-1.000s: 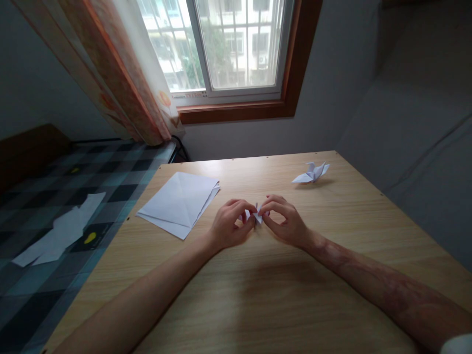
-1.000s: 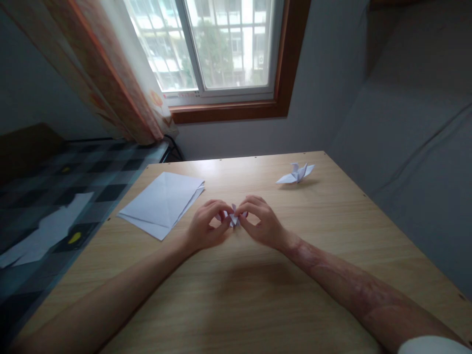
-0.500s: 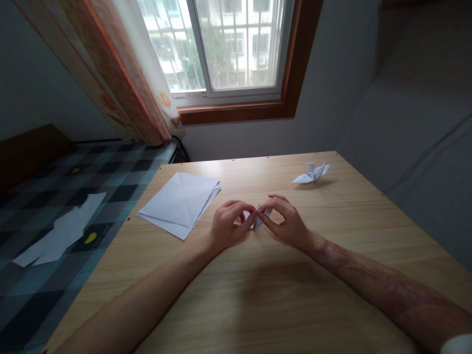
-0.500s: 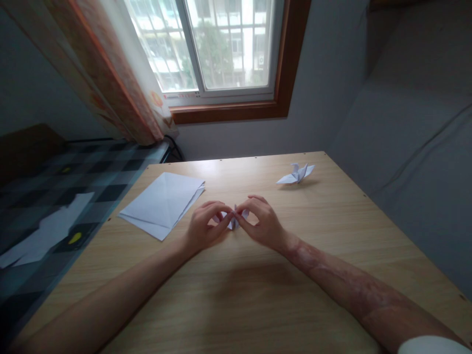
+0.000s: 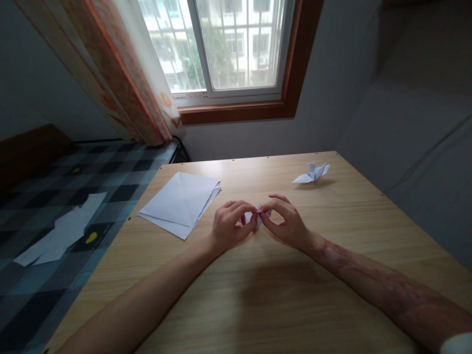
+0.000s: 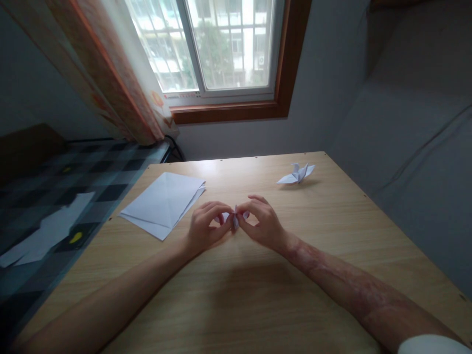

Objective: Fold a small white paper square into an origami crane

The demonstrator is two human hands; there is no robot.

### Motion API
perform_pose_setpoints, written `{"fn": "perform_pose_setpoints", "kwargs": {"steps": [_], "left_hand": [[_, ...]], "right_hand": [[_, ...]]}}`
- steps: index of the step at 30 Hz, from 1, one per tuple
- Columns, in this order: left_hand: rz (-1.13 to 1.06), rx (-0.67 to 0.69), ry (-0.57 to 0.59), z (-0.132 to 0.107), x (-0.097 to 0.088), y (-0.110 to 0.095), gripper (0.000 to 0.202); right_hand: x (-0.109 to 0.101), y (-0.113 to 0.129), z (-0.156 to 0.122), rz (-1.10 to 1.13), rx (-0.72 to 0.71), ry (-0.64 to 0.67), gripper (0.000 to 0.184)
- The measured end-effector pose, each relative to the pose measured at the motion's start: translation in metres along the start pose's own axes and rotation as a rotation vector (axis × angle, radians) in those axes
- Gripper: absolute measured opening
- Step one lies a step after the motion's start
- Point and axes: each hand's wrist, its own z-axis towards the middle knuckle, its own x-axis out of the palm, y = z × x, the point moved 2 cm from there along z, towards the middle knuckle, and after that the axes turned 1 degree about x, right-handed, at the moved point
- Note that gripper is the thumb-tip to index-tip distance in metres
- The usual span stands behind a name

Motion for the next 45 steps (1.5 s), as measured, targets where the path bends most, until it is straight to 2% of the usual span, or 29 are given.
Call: {"fn": "perform_pose_setpoints", "kwargs": {"steps": [11, 25, 32, 42, 45], "left_hand": [[-0.017, -0.025, 0.04, -0.0042, 0.0041, 0.0042, 0.009], [-0.045, -0.032, 0.077, -0.004, 0.0037, 0.0053, 0.011], [-0.061, -0.027, 0.058, -0.0024, 0.0036, 0.0034, 0.013], [-0.028, -0.13, 0.039, -0.0034, 0.004, 0.0066, 0.008], [-0.026, -0.155, 0.028, -0.0038, 0.0041, 0.0072, 0.007]], "right_hand": [[0.0001, 0.001, 0.0017, 0.014, -0.064, -0.004, 0.022], [-0.0012, 0.0006, 0.0041, 0.051, -0.052, -0.015, 0.019], [-0.0011, 0.0004, 0.003, 0.044, -0.04, -0.017, 0.022], [-0.004, 0.0081, 0.0041, 0.085, 0.021, 0.03, 0.021], [-0.0037, 0.0085, 0.0038, 0.072, 0.045, 0.0, 0.017]]}}
